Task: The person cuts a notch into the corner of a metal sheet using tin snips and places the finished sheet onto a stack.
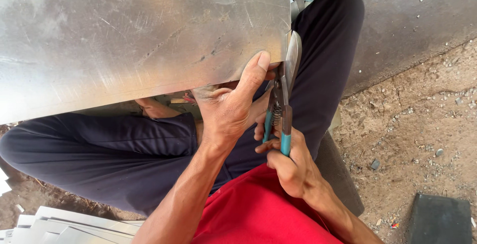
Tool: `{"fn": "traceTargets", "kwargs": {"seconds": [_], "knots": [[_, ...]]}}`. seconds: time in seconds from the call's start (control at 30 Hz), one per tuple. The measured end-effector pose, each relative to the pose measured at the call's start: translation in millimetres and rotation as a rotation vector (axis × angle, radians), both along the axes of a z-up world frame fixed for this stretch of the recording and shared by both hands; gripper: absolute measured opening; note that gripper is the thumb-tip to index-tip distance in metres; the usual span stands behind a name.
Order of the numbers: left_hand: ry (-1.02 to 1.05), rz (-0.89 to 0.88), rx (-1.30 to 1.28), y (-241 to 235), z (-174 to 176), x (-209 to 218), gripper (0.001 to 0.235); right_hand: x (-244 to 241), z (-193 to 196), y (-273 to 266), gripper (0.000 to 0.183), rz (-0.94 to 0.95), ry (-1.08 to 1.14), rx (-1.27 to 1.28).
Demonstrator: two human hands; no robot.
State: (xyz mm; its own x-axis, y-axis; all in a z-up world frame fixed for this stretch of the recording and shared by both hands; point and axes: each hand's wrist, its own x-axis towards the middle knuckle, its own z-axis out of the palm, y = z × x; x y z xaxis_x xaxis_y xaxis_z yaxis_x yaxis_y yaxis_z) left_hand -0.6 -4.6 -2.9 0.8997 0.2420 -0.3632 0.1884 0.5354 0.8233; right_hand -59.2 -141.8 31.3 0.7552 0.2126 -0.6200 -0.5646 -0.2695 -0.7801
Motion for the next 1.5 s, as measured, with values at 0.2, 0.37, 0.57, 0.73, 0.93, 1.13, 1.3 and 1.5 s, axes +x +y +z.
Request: {"fn": "traceTargets", "kwargs": {"seconds": [0.2, 0.37, 0.57, 0.73, 0.93, 1.13, 1.3, 1.5], "knots": [[-0.021, 0.013, -0.044, 3, 8, 0, 0.015, -10, -20, -5, 0.020, 0.061, -0.191, -0.115], [-0.002, 0.076, -0.519, 36, 16, -17, 0.014, 3, -4, -44, 0.021, 0.045, 0.025, -0.348], [0.188, 0.324, -0.268, -10, 32, -2, 0.015, -2, 2, -58, 0.016, 0.379, -0.325, -0.509], [0.244, 0.261, -0.536, -2, 25, -3, 0.017, -19, -5, -40, 0.019, 0.169, -0.262, -0.432], [-0.082, 0.443, -0.301, 61, -8, -27, 0.035, -11, -18, -40, 0.021, 0.283, -0.099, -0.488], [0.040, -0.009, -0.288, 73, 23, -27, 0.047, -26, -41, -41, 0.017, 0.123, -0.071, -0.217], [-0.071, 0.506, -0.291, 110, 19, -63, 0.039, -18, -45, -29, 0.017, 0.254, -0.078, -0.172], [-0.101, 0.775, 0.176, 169, -5, -111, 0.026, -12, -19, 24, 0.029, 0.596, 0.022, -0.252]]}}
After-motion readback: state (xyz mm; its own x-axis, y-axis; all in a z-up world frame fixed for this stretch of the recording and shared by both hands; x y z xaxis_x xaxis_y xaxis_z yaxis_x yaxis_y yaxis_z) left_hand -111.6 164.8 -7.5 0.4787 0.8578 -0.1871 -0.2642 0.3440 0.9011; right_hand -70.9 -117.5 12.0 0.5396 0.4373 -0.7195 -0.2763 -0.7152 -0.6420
